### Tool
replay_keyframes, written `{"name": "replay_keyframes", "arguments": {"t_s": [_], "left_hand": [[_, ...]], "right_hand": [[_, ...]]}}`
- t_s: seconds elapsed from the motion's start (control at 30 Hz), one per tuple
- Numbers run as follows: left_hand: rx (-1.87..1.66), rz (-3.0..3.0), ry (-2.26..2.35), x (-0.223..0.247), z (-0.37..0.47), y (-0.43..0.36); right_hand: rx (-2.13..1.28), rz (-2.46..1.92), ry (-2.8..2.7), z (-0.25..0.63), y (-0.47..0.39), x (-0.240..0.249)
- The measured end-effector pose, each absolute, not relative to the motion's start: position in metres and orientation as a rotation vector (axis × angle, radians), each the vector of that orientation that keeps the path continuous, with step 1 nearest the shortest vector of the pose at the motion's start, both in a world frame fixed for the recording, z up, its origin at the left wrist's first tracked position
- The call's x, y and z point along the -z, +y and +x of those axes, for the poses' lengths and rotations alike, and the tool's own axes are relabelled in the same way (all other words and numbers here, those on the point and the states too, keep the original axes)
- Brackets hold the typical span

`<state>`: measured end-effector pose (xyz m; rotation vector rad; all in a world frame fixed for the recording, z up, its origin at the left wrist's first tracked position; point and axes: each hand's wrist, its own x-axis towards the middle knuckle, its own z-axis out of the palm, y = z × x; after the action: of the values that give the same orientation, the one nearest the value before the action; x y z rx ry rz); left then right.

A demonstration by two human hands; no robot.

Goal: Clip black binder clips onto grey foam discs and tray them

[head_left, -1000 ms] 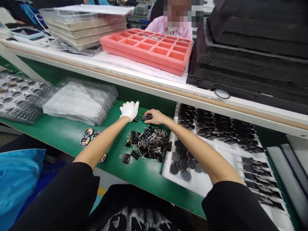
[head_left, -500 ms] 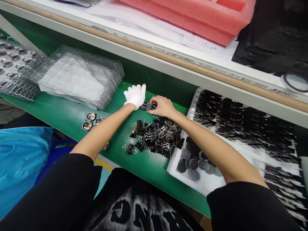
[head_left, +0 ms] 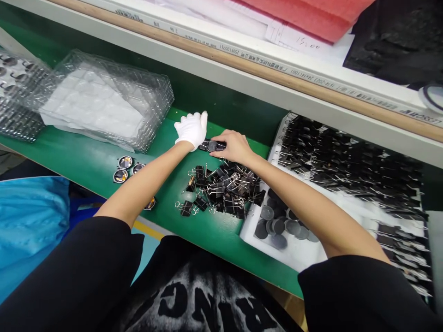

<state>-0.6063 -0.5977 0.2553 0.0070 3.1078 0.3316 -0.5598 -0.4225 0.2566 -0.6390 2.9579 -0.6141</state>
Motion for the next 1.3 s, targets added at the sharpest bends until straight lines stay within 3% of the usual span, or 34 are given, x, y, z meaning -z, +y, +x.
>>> {"name": "replay_keyframes", "arguments": {"t_s": [0.37,0.63,0.73,0.83,0.9,1.13,1.3], "left_hand": [[-0.313,0.005,3.088,-0.255,-0.607,-0.597],[-0.561,-0.016,3.133,-0.245,-0.614,-0.599],[-0.870,-0.047,3.095,-0.252,-0.615,-0.600],[-1.458,0.046,2.951,-0.275,-0.603,-0.601],[-1.646,0.189,2.862,-0.295,-0.584,-0.602],[-1.166,0.472,2.906,-0.342,-0.483,-0.591],[-1.291,0.811,2.788,-0.346,-0.417,-0.564]], "right_hand": [[0.738,-0.648,2.972,-0.561,-0.426,-0.251],[0.674,-0.654,2.933,-0.563,-0.429,-0.252],[0.725,-0.650,2.877,-0.571,-0.424,-0.265],[1.080,-0.591,2.671,-0.575,-0.412,-0.290],[1.356,-0.454,2.415,-0.568,-0.403,-0.310],[1.705,-0.144,1.933,-0.468,-0.380,-0.344],[1.584,-0.408,2.395,-0.364,-0.354,-0.359]]}}
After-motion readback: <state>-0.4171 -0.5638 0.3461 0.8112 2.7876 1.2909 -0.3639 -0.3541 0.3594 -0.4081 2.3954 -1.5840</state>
